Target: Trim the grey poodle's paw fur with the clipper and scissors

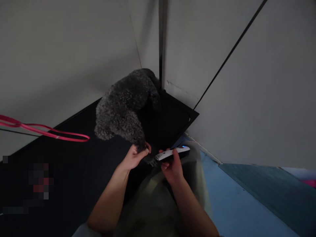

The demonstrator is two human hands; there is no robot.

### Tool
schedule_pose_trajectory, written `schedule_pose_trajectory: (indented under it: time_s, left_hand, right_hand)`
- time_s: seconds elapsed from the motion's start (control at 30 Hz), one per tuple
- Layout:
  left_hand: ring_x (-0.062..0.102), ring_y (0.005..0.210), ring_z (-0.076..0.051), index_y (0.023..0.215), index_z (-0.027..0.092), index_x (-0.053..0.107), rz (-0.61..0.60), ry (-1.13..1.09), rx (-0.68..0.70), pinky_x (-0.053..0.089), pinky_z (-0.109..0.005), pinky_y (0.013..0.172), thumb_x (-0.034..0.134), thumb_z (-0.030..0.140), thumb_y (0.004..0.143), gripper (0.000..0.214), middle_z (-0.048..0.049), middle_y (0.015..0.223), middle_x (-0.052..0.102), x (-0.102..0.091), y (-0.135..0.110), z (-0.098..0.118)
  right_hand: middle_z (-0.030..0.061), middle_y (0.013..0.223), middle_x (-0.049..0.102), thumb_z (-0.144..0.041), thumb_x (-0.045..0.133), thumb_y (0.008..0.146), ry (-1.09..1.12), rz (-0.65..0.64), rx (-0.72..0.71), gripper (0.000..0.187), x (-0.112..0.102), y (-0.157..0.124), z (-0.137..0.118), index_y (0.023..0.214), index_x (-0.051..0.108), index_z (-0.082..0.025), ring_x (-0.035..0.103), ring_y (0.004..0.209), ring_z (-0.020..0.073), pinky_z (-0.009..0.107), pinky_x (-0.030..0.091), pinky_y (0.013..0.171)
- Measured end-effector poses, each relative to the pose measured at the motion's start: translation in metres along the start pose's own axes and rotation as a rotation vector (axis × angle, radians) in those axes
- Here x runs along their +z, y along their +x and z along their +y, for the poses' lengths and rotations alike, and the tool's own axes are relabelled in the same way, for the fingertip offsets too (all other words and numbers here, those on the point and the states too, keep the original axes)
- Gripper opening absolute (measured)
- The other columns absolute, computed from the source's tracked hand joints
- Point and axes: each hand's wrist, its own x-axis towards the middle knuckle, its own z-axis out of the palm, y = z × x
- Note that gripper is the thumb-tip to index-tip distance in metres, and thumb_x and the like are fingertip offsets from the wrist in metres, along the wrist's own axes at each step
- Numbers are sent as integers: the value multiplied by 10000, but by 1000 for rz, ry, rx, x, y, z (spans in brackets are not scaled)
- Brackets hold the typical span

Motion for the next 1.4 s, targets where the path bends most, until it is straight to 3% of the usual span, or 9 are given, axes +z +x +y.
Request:
schedule_pose_trajectory:
  time_s: [0.33,0.5,0.63,0.83,1.03,1.23,1.4]
  left_hand:
    - [486,655,-130,739,142,605,-36,7,-7,383,-246,620,613,399,790,263,-24,699,551,0,-1,4]
    - [489,657,-124,740,139,603,-3,21,5,391,-242,624,609,387,795,254,-20,694,552,0,1,9]
    - [493,646,-119,727,132,601,23,43,-27,400,-232,611,621,381,780,256,-15,676,549,4,0,18]
    - [446,574,-95,680,128,585,110,26,-60,367,-213,541,642,383,742,268,12,603,507,12,-3,25]
    - [457,586,-91,678,130,562,174,2,-50,362,-213,551,651,323,728,218,17,620,516,14,-5,28]
    - [455,561,-84,670,140,529,224,-49,-62,356,-207,532,664,298,702,210,28,607,520,16,-3,35]
    - [445,537,-80,667,149,513,246,-48,-53,342,-204,513,660,297,695,211,38,590,514,19,-5,37]
  right_hand:
    - [53,834,730,-442,653,738,-128,-52,-246,317,2,-3,3,914,521,-215,480,407,67,167,358,364]
    - [62,910,716,-403,687,716,-198,-130,-427,346,1,-8,5,950,503,-228,589,589,126,184,400,406]
    - [65,1028,678,-372,694,708,-276,-255,-541,358,-2,-14,10,971,494,-234,593,644,127,221,449,485]
    - [39,1003,637,-380,649,730,-391,-236,-860,324,-17,-20,21,963,463,-253,599,715,150,202,414,468]
    - [92,1149,605,-431,622,750,-593,-268,-945,374,-23,-29,28,1017,426,-258,632,851,212,291,490,567]
    - [129,1242,561,-445,613,772,-687,-333,-984,386,-19,-37,26,1044,418,-251,644,768,191,330,509,612]
    - [115,1191,575,-508,603,761,-646,-322,-984,417,-22,-38,28,1042,426,-255,621,723,173,342,511,629]
